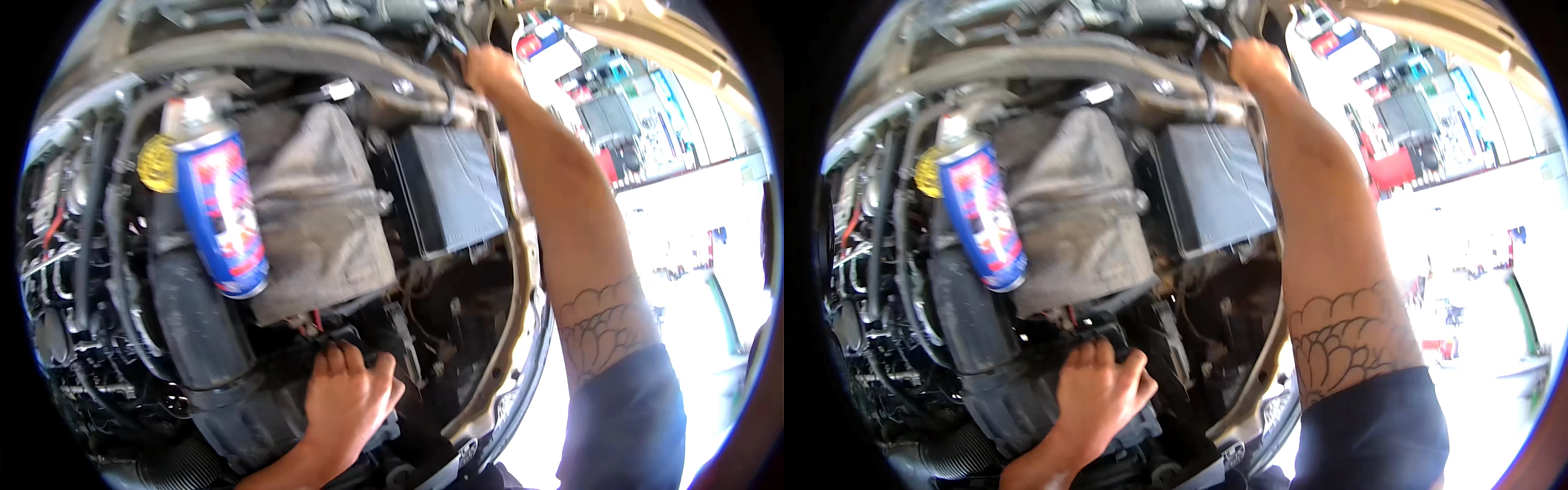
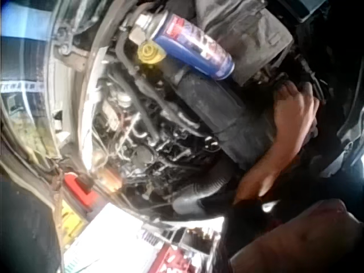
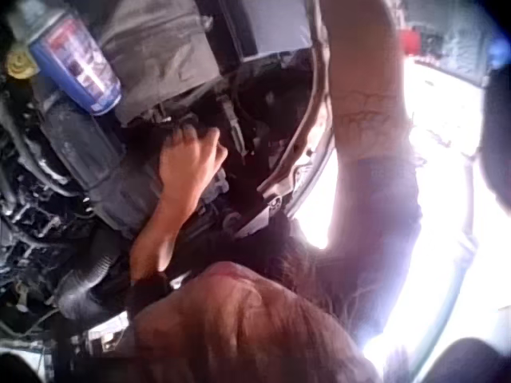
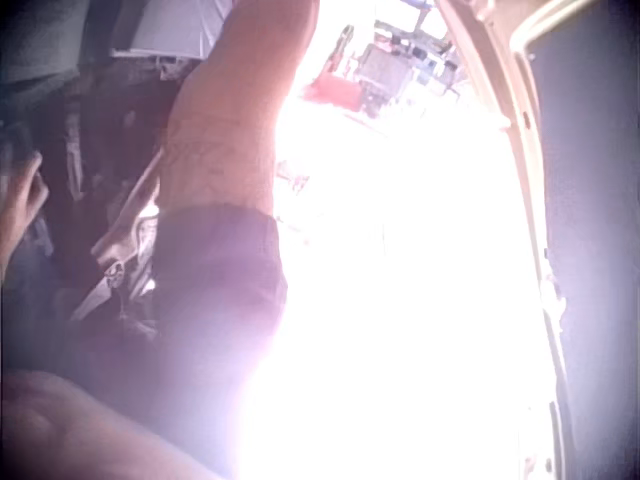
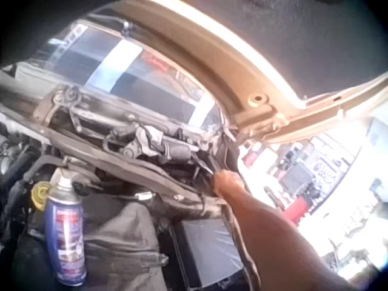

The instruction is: The person works under the hood of a car, using a wrench to loosen bolts on the engine bay. They spray lubricant onto the bolts and continue to turn them with the wrench. The person also briefly retrieves a different wrench from a tool cart before resuming work on the engine.

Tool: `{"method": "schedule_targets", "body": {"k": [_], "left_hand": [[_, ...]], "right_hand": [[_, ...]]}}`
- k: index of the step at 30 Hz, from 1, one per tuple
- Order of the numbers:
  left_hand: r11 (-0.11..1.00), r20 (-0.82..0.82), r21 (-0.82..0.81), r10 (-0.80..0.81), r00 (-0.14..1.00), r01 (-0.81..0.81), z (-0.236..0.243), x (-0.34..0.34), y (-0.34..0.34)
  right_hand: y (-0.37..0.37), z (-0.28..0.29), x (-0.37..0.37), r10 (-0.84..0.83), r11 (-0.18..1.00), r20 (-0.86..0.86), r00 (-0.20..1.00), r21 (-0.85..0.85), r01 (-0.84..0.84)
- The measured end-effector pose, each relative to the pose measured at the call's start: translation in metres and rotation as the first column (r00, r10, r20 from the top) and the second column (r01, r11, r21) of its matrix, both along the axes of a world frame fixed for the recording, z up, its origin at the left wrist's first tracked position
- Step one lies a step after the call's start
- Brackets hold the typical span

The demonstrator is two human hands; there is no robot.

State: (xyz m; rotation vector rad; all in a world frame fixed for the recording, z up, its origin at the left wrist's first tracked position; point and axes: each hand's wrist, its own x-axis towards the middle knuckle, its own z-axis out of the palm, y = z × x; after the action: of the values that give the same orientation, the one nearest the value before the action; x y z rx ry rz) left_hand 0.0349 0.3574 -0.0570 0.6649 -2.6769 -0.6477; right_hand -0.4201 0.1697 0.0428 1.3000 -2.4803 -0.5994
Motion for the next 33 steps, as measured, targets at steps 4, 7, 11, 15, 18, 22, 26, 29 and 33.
{"method": "schedule_targets", "body": {"k": [4,7,11,15,18,22,26,29,33], "left_hand": [[0.999,0.028,-0.026,-0.027,0.999,0.028,-0.004,-0.001,0.002],[0.999,0.083,0.013,-0.035,0.996,0.034,-0.003,0.001,0.004],[1.000,0.097,-0.027,-0.004,0.995,0.007,-0.006,-0.008,0.000],[0.999,-0.050,-0.032,-0.003,0.999,0.002,-0.008,-0.017,-0.001],[0.998,-0.046,-0.053,0.022,0.999,-0.024,0.001,-0.012,-0.003],[0.998,-0.137,-0.005,-0.063,0.989,0.063,0.008,0.001,-0.005],[0.999,0.067,0.004,-0.051,0.996,0.051,-0.001,-0.005,0.001],[0.999,0.156,-0.001,-0.036,0.987,0.037,-0.001,-0.010,0.011],[0.998,-0.016,-0.033,0.052,0.999,-0.052,-0.013,-0.011,0.008]], "right_hand": [[0.006,-0.015,-0.041,0.198,0.980,-0.111,0.974,0.016,-0.197],[0.013,-0.020,-0.064,0.281,0.960,-0.257,0.925,0.083,-0.268],[0.001,-0.016,-0.059,0.332,0.927,-0.220,0.917,-0.105,-0.360],[-0.010,-0.020,-0.020,0.066,0.989,0.183,0.981,-0.144,-0.039],[-0.002,-0.009,0.003,-0.031,0.996,0.090,0.995,-0.085,0.038],[-0.001,0.004,-0.003,0.036,0.996,-0.080,0.996,0.080,-0.030],[0.001,-0.022,-0.034,0.164,0.985,-0.192,0.968,0.086,-0.150],[0.020,-0.030,-0.049,0.273,0.949,-0.244,0.931,-0.090,-0.302],[0.002,-0.026,-0.061,0.271,0.931,-0.199,0.942,-0.194,-0.309]]}}
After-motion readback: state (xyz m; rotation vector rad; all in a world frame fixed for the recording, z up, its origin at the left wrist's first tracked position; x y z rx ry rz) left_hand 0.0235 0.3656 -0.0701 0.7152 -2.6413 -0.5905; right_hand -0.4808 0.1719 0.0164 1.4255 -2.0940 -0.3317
